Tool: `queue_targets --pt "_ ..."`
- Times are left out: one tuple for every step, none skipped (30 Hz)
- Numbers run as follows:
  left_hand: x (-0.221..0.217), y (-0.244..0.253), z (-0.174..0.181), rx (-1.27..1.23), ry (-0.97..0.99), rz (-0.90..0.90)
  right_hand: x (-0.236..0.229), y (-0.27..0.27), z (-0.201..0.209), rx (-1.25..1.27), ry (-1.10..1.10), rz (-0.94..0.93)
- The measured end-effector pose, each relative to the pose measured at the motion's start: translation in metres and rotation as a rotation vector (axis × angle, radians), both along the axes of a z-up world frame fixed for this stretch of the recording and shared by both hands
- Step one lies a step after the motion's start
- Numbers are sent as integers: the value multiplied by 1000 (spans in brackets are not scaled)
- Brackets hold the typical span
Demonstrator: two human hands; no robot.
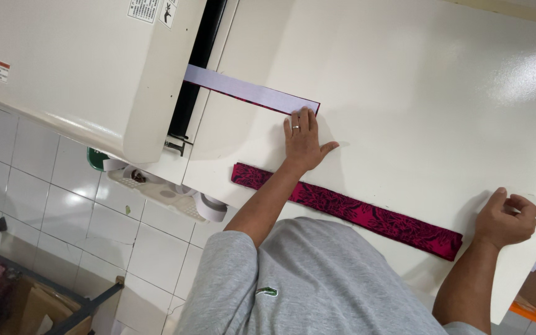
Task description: The person repeatedly picks up a white strip and a patterned red fabric strip, aligns them, and feeds them into a machine. The person handles the strips one at a time, resetting the position after each insertion.
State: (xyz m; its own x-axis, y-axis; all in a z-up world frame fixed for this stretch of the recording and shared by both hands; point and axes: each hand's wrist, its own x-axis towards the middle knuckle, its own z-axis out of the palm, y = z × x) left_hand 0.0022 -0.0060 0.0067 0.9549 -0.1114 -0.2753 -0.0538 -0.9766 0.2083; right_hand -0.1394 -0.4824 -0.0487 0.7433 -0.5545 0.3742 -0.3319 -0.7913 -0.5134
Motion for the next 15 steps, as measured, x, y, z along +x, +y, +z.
queue_targets --pt "0 1 0 -17 -20 7 0 1 0 14 2 -7" --pt "0 3 1 -33 -40 14 1 1 1 29 3 -14" --pt "0 4 1 -48 -59 22 1 1 1 25 9 -15" --pt "-1 4 2 -55 -65 41 2 0 2 22 15 -15" --pt "-1 4 4 -60 -72 58 2 0 1 20 21 -17" --pt "-2 5 5 -65 -79 76 3 0 1 23 8 -6" --pt "-2 5 7 -61 -44 90 1 1 1 26 -4 2" --pt "-1 5 8 -58 -9 104 0 1 0 30 -16 9" --pt "-1 4 10 -55 26 115 0 1 0 17 -6 11" --pt "-1 5 11 -52 10 117 1 0 -1 3 4 13" --pt "0 5 12 -51 -6 118 1 -1 -1 -12 13 15" --pt "-1 5 12 -50 -23 119 -1 -1 -2 -13 2 21" --pt "0 6 13 -50 -10 122 -1 -1 -2 -14 -12 30" --pt "1 7 13 -49 3 124 -1 -1 -1 -15 -25 38" --pt "1 8 12 -47 15 130 0 -1 -2 -14 -14 26"
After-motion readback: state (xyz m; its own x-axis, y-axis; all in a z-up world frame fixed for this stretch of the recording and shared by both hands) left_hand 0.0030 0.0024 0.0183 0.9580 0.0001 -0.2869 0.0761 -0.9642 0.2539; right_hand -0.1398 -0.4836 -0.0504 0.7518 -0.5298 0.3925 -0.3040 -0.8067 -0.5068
